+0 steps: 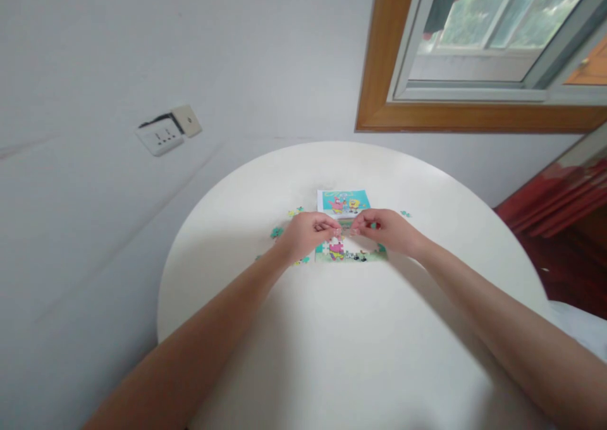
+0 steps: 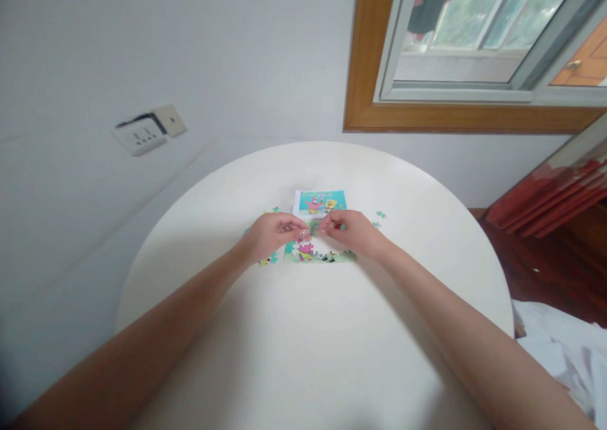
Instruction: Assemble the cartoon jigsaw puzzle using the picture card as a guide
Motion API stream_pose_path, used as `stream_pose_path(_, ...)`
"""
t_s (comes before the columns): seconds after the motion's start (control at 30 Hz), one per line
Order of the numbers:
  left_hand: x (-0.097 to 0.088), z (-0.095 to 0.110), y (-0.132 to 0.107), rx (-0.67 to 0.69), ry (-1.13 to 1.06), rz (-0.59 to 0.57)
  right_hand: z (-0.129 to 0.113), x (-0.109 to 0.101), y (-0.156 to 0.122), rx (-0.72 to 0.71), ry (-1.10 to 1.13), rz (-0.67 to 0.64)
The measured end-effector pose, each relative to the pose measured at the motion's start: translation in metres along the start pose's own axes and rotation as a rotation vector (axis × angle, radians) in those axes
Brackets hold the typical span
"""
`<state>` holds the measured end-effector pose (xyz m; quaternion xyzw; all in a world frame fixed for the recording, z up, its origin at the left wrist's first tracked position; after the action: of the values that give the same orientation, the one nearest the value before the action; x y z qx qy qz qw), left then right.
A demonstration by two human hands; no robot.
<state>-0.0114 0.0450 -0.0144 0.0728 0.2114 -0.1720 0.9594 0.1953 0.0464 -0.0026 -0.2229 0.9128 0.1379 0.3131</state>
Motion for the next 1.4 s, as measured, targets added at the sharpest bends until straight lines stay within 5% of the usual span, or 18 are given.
stream_pose_path(0.17,0.006,-0.005,0.001,0.026,0.08,-0.079,0.012,0.002,-0.015,-0.014,-0.145,0.105)
stream_pose_path(0.4,0.004,-0.003,-0.002,0.142,0.462,-0.024,0.001,0.016,-0.02,-0.169,-0.306,0.095)
stream_pose_path(1.07,0.015,-0.01,0.0,0.239,0.423,0.017,-0.004,0.019,-0.025,-0.161,-0.468,-0.005)
stream_pose_path(1.4,0.015,-0.014,-0.002,0.349,0.593,0.037,-0.007,0.019,-0.025,-0.188,-0.464,-0.018)
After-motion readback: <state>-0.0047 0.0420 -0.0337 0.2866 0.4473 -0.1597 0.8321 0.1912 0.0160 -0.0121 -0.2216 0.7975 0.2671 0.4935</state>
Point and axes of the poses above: each hand's wrist, its own y-axis towards the middle knuckle, its own x-axis out of the palm, z = x × y, the point moved 1 cm from there along y, towards the middle knuckle, and after that the axes turned 1 degree about -x, right-handed, at the moved point
